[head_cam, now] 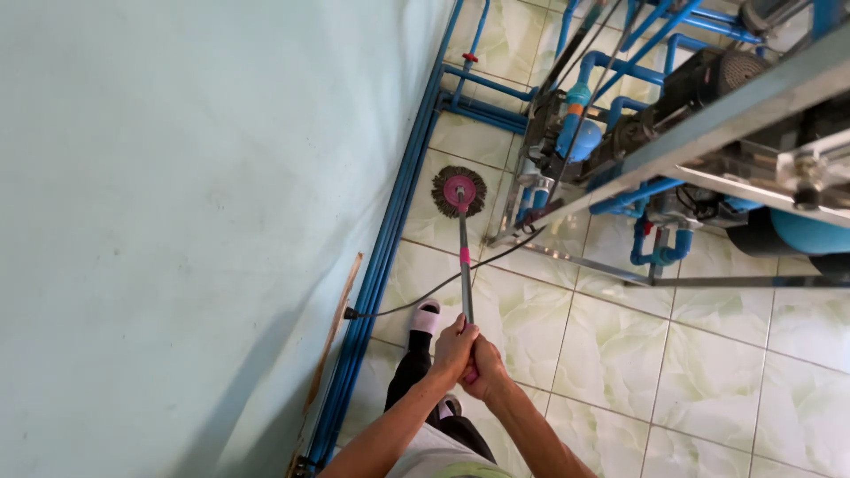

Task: Mop the tiled floor around water filtration equipment.

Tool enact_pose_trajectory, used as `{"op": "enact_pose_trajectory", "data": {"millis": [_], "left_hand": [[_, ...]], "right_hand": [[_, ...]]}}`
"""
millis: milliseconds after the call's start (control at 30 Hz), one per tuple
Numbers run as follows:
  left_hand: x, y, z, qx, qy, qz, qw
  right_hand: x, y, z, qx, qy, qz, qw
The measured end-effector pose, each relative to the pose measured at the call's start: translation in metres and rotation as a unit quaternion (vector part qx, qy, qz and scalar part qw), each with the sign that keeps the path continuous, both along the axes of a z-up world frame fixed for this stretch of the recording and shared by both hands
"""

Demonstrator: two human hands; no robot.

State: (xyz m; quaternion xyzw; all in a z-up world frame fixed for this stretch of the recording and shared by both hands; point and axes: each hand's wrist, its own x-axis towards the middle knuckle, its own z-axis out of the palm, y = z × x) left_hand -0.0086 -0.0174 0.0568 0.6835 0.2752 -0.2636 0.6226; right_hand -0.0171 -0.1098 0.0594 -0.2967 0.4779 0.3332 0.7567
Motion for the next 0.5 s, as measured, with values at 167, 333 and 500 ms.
{"op": "enact_pose_trajectory", "data": {"millis": [167, 333, 500], "left_hand": [[0.095, 0.006, -0.021, -0.027, -0.028, 0.032, 0.999], [0.189, 0.014, -0.057, 0.059, -0.068, -0.028, 0.996], [0.206, 0.045, -0.043, -0.021, -0.064, -0.064, 0.996]], "right_hand": [[0.094, 0.005, -0.045, -0.025, -0.019, 0.001, 1.0], [0.186, 0.008, -0.092, -0.055, -0.03, -0.033, 0.997], [0.213, 0.037, 0.025, -0.105, -0.072, 0.041, 0.991]]}}
